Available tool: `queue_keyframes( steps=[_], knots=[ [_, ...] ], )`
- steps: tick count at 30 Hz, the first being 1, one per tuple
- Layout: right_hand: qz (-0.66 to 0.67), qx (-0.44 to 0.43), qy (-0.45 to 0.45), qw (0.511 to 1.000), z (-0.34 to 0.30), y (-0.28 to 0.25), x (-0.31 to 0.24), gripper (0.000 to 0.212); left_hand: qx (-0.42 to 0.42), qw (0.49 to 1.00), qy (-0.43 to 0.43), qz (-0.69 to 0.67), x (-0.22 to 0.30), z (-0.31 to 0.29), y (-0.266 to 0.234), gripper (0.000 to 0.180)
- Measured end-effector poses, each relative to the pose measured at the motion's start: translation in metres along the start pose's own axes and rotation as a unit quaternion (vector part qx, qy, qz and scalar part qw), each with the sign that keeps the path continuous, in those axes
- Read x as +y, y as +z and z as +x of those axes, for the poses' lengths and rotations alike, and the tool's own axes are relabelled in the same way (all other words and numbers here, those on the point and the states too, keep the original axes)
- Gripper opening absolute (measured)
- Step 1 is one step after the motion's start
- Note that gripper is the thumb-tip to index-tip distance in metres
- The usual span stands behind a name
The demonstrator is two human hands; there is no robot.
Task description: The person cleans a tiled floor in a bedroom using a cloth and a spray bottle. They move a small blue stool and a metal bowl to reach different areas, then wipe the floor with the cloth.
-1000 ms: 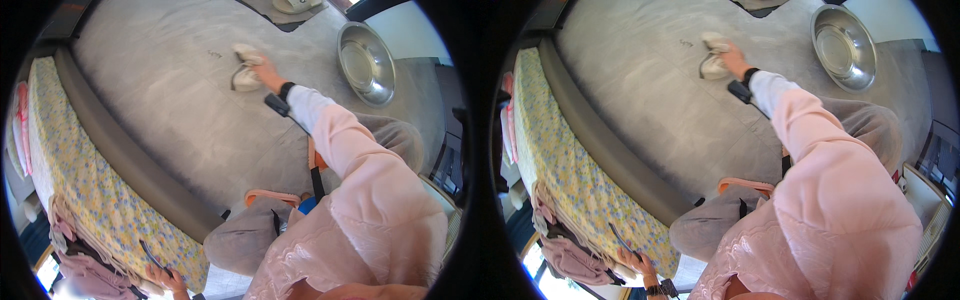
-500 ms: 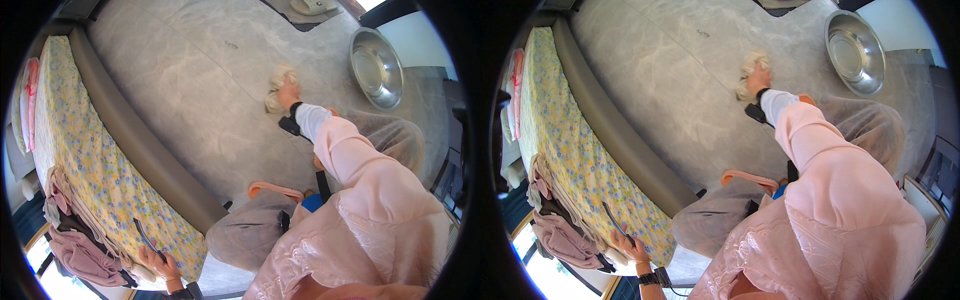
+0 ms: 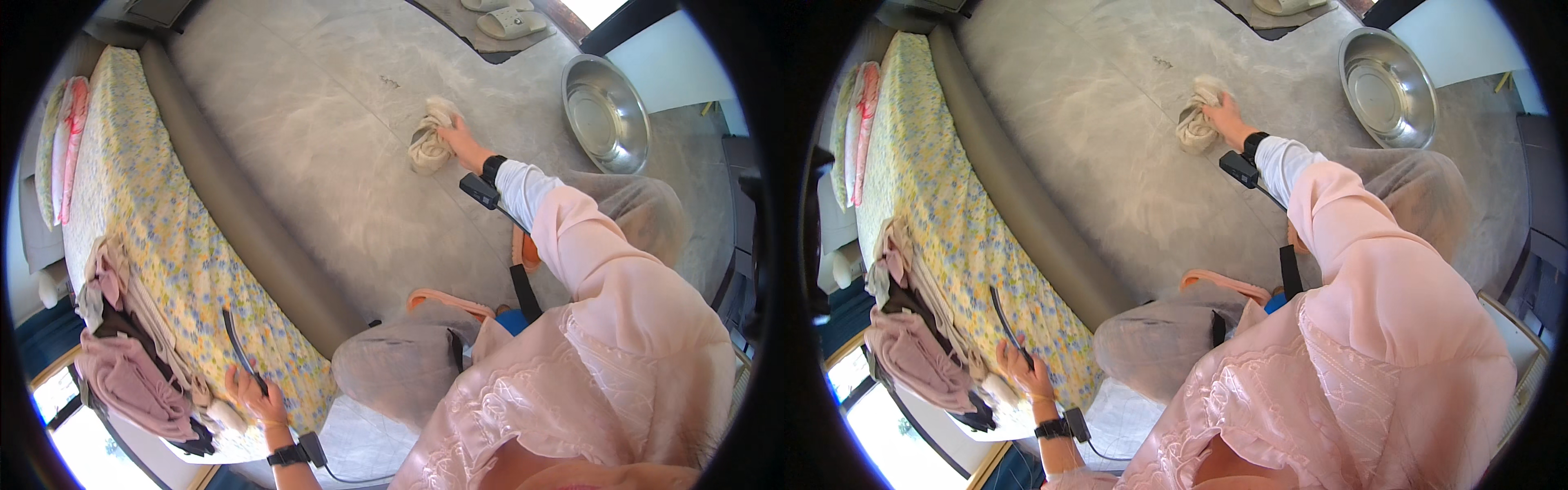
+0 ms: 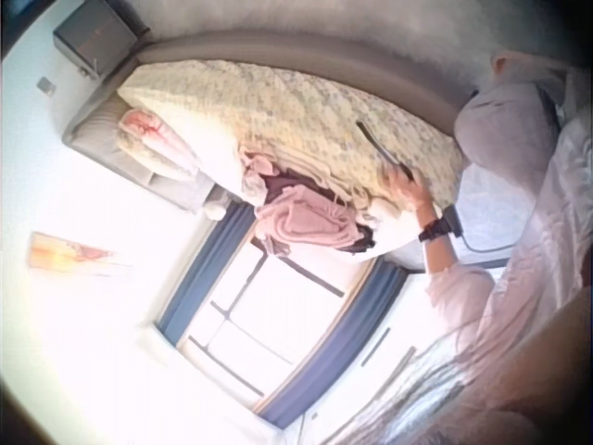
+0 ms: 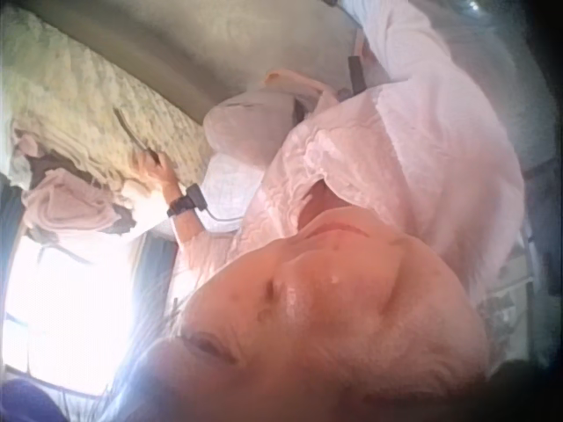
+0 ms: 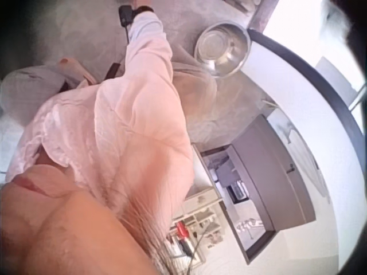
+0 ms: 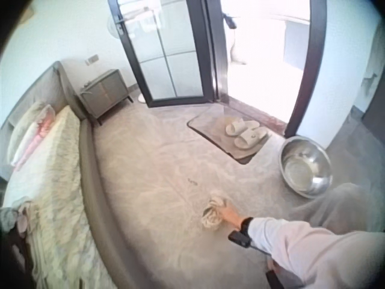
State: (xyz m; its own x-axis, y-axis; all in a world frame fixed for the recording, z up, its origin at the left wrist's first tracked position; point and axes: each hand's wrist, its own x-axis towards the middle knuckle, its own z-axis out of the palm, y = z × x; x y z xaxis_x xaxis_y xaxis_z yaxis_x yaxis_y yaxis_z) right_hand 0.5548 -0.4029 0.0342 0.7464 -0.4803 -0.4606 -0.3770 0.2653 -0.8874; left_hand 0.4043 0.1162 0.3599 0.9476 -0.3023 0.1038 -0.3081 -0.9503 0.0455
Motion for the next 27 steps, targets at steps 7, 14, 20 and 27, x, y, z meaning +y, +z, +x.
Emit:
queue_keyframes(
  steps=[7, 14, 20, 27],
  knots=[
    [-0.597, -0.368, -0.133, 0.700, -0.094, -0.082, 0.051, 0.054, 0.064, 0.997, 0.031, -0.032, -0.013, -0.009, 0.007, 0.027],
    [-0.366, -0.860, -0.044, 0.353, -0.253, -0.159, 0.097, 0.046, 0.099, 0.994, 0.039, -0.031, -0.022, -0.011, 0.012, 0.024],
    [-0.523, -0.701, 0.185, 0.448, -0.285, -0.168, 0.056, 0.044, 0.103, 0.994, 0.020, -0.037, -0.026, -0.010, 0.020, 0.023],
    [-0.517, -0.606, 0.351, 0.492, -0.291, -0.179, 0.058, 0.047, 0.083, 0.996, -0.023, -0.031, -0.018, -0.011, 0.018, 0.023]
  ],
)
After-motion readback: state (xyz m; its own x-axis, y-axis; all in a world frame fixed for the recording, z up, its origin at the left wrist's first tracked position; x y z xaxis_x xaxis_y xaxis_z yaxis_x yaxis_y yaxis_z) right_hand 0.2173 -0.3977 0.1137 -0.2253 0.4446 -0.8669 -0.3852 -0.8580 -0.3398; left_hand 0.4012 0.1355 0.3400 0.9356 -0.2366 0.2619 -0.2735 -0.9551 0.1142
